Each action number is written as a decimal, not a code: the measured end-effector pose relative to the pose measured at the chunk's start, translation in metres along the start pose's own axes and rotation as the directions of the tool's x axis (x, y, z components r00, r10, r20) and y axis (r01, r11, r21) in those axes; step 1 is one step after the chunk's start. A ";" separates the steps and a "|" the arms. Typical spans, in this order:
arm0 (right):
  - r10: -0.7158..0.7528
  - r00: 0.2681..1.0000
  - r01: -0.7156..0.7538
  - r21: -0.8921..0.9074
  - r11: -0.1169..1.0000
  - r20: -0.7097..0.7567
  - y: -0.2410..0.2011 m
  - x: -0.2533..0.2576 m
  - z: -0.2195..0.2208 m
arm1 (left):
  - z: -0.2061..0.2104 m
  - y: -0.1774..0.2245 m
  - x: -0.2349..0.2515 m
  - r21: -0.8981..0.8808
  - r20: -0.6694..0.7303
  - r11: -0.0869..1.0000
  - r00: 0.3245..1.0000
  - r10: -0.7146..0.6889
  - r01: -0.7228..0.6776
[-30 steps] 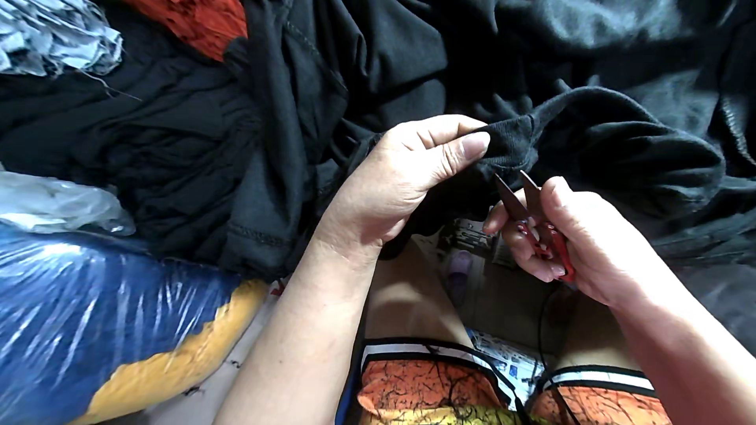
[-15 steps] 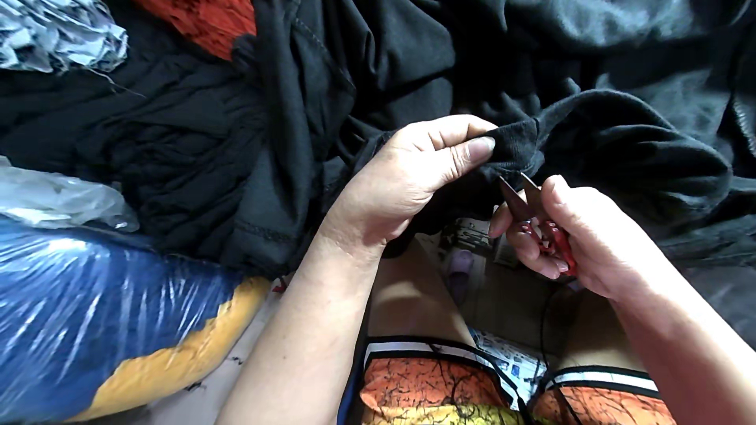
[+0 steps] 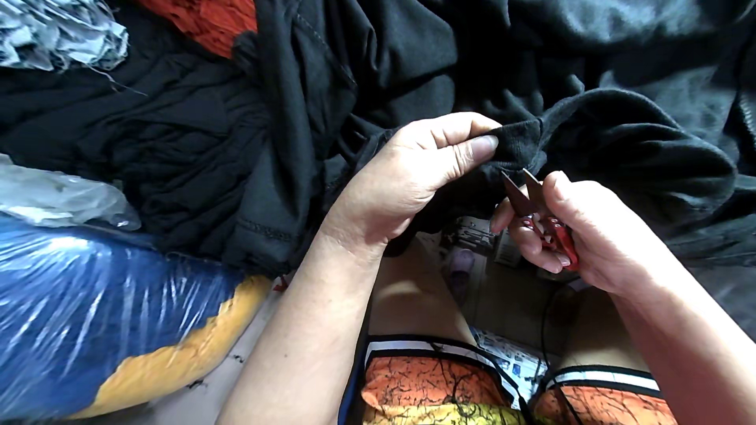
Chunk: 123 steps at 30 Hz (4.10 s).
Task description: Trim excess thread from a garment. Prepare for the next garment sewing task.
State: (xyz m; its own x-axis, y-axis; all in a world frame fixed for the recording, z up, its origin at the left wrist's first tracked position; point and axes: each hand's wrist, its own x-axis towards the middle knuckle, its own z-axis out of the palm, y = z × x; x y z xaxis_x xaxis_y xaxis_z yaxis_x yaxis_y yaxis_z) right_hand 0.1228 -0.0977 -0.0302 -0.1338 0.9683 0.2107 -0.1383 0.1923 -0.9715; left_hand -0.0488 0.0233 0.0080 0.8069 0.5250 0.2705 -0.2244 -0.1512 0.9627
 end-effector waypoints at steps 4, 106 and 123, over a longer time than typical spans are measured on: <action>-0.063 0.996 0.058 -0.099 0.993 -0.055 0.002 0.003 0.001 | 0.001 0.000 0.000 0.014 0.001 1.000 1.000 0.005 -0.005; -0.423 0.819 0.071 -0.663 0.746 -0.388 -0.020 0.055 -0.057 | -0.013 -0.007 0.091 -0.138 -0.080 0.986 0.991 -0.108 0.096; -0.293 0.774 0.189 -0.237 0.953 -0.562 -0.029 0.050 -0.057 | -0.008 0.000 0.092 -0.088 -0.098 0.988 0.985 -0.139 0.130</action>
State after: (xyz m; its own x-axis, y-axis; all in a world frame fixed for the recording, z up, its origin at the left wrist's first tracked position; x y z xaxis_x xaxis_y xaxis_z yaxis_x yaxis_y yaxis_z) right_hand 0.1760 -0.0458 0.0019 0.4883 0.7820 0.3873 0.0754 0.4044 -0.9115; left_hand 0.0207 0.0786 0.0324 0.7730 0.6203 0.1334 -0.1643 -0.0073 0.9864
